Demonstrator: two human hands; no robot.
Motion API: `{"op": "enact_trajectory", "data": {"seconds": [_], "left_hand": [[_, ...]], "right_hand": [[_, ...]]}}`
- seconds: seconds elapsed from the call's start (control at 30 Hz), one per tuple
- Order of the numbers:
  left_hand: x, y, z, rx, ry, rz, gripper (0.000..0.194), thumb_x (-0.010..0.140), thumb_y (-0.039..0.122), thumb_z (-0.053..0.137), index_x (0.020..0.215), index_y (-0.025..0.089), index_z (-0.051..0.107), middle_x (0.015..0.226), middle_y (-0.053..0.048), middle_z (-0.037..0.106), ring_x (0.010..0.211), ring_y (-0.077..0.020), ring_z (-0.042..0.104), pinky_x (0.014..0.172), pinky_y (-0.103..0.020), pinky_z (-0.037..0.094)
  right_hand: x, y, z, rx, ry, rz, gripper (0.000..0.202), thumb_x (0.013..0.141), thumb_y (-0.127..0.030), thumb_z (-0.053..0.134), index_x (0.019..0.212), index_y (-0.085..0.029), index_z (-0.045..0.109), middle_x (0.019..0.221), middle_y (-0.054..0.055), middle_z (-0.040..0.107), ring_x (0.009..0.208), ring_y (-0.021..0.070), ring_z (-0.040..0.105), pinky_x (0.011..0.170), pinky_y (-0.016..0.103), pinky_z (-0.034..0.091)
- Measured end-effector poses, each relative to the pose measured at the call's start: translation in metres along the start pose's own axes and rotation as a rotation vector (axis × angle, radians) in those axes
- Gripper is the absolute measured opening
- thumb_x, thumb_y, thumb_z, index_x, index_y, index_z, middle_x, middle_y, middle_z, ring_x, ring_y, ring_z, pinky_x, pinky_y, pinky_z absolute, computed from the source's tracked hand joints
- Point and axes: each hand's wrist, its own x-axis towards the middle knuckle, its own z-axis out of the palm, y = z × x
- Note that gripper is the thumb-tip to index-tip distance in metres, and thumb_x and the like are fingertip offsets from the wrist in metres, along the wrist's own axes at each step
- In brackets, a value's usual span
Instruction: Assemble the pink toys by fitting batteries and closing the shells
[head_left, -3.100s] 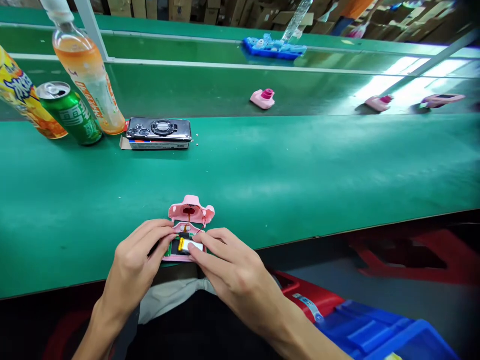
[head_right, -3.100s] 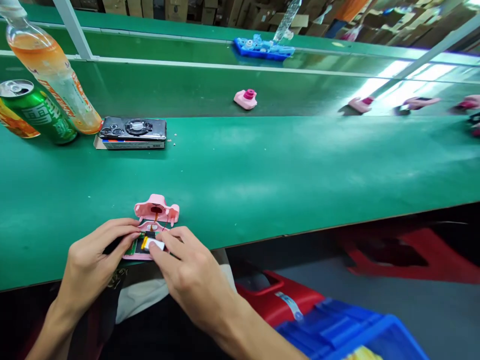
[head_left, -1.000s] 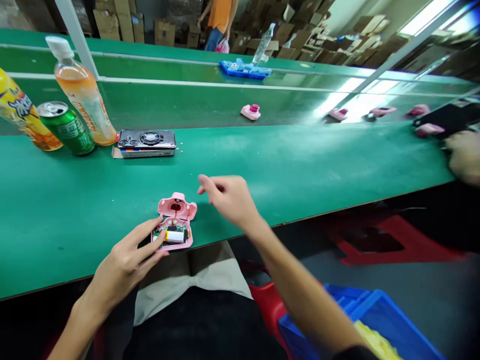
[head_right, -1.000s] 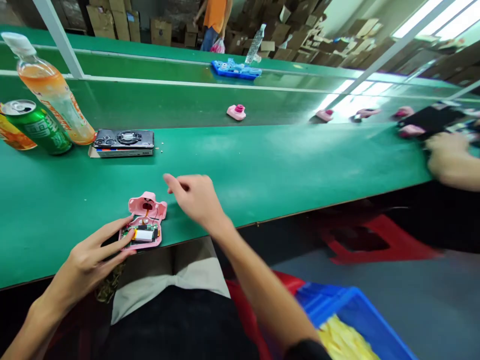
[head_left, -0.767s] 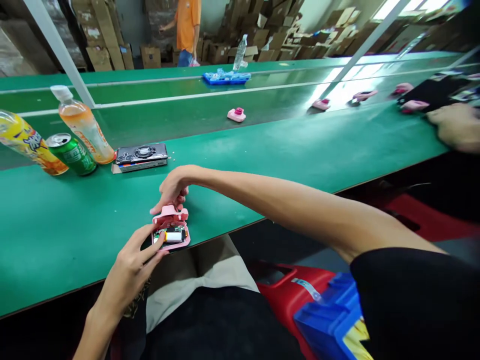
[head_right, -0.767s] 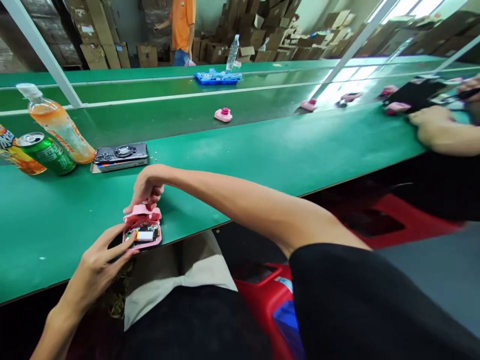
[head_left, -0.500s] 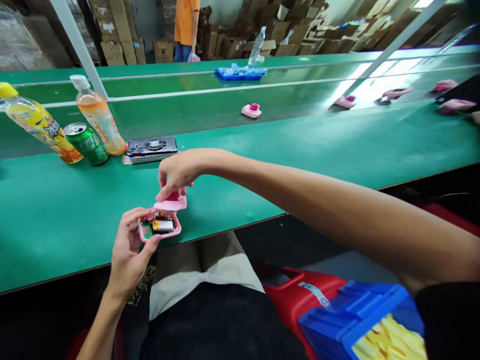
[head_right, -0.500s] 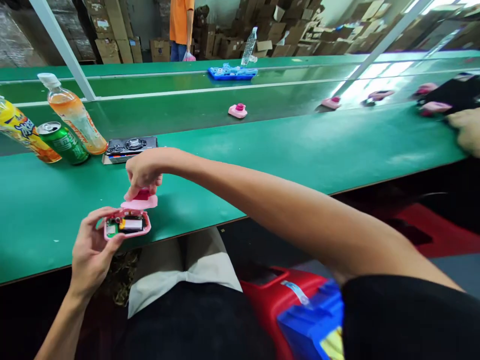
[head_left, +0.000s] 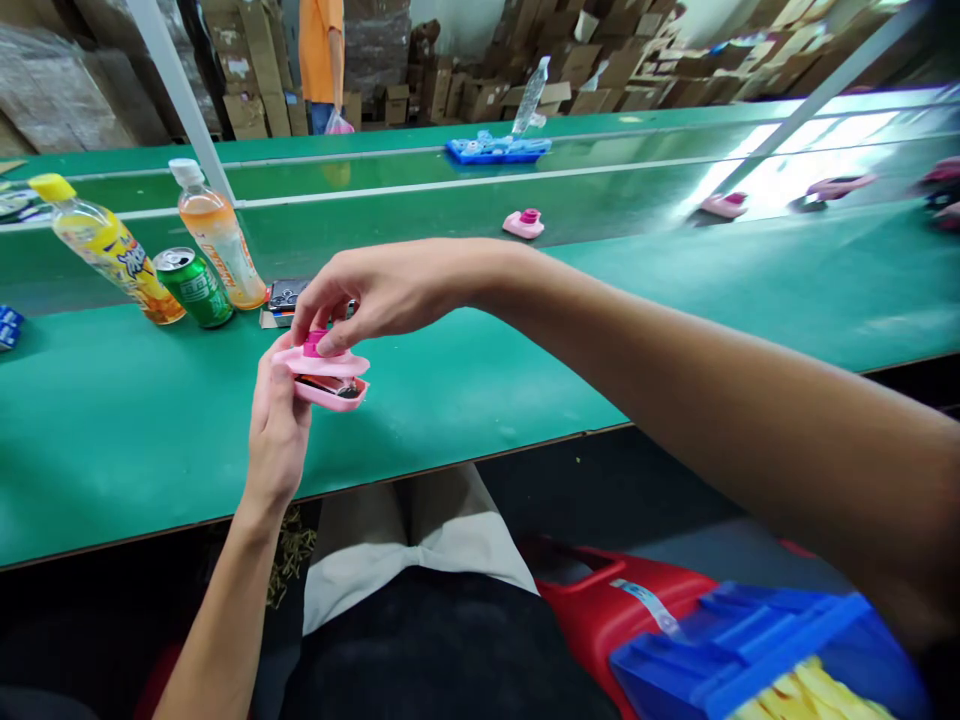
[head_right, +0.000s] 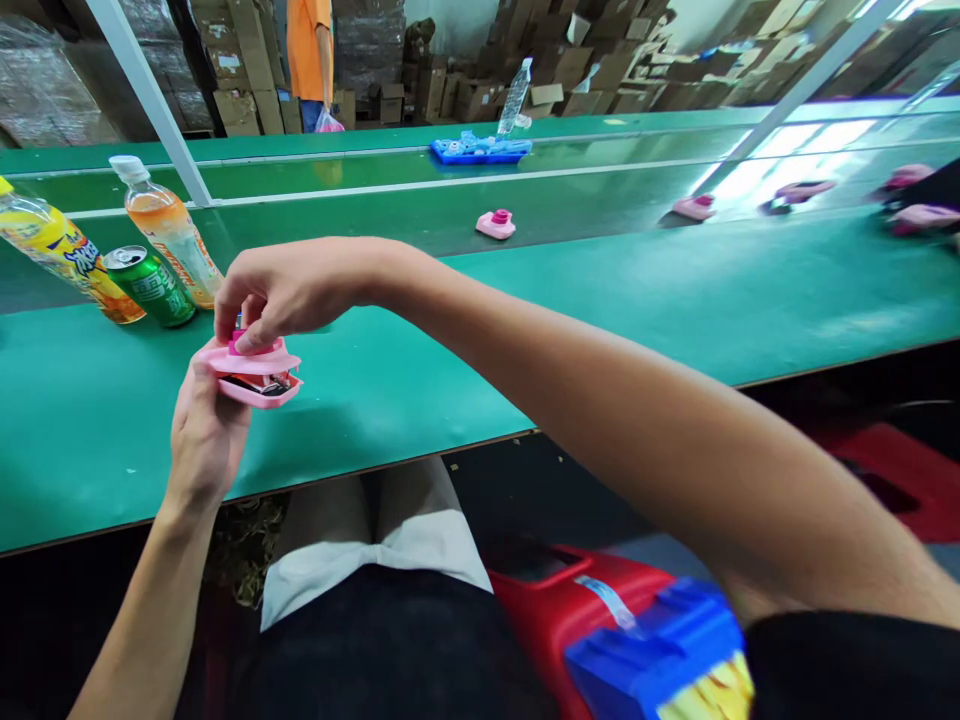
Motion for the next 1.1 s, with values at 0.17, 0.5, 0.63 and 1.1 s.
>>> {"op": "enact_trajectory", "data": {"seconds": [0.17, 0.5, 0.63, 1.1], "left_hand": [[0.007, 0.000, 0.008, -0.038, 0.051, 0.027, 0.041, 0.105, 0.049, 0.048, 0.125, 0.018, 0.063, 0.129, -0.013, 0.069, 0.121, -0.0246, 0.067, 0.107, -0.042, 0.054], [0.010, 0.000, 0.027, -0.072, 0.128, 0.010, 0.034, 0.106, 0.045, 0.046, 0.128, 0.023, 0.057, 0.142, -0.012, 0.062, 0.120, -0.0229, 0.068, 0.098, -0.041, 0.060], [0.012, -0.006, 0.035, -0.076, 0.163, -0.011, 0.029, 0.105, 0.042, 0.050, 0.125, 0.022, 0.058, 0.141, -0.010, 0.063, 0.114, -0.0188, 0.070, 0.093, -0.032, 0.060], [0.018, -0.026, 0.058, -0.061, 0.183, 0.019, 0.032, 0.104, 0.047, 0.050, 0.124, 0.022, 0.050, 0.117, -0.007, 0.069, 0.100, -0.0152, 0.071, 0.087, -0.027, 0.057]], "right_hand": [[-0.008, 0.003, 0.014, -0.097, 0.178, -0.024, 0.018, 0.092, -0.029, 0.073, 0.104, -0.016, 0.078, 0.091, -0.001, 0.073, 0.083, 0.0143, 0.065, 0.078, 0.028, 0.048], [-0.047, 0.004, 0.111, -0.284, 0.706, 0.310, 0.058, 0.091, -0.072, 0.061, 0.089, -0.016, 0.077, 0.092, 0.008, 0.074, 0.090, 0.0211, 0.065, 0.076, 0.030, 0.046], [-0.036, 0.001, 0.116, -0.128, 0.718, 0.474, 0.055, 0.094, -0.068, 0.060, 0.090, -0.015, 0.074, 0.088, 0.008, 0.074, 0.083, 0.0210, 0.066, 0.072, 0.031, 0.045], [-0.045, 0.020, 0.126, 0.479, 0.867, 0.380, 0.026, 0.095, -0.039, 0.072, 0.109, -0.018, 0.072, 0.107, 0.008, 0.074, 0.093, 0.0183, 0.070, 0.083, 0.031, 0.054]]}}
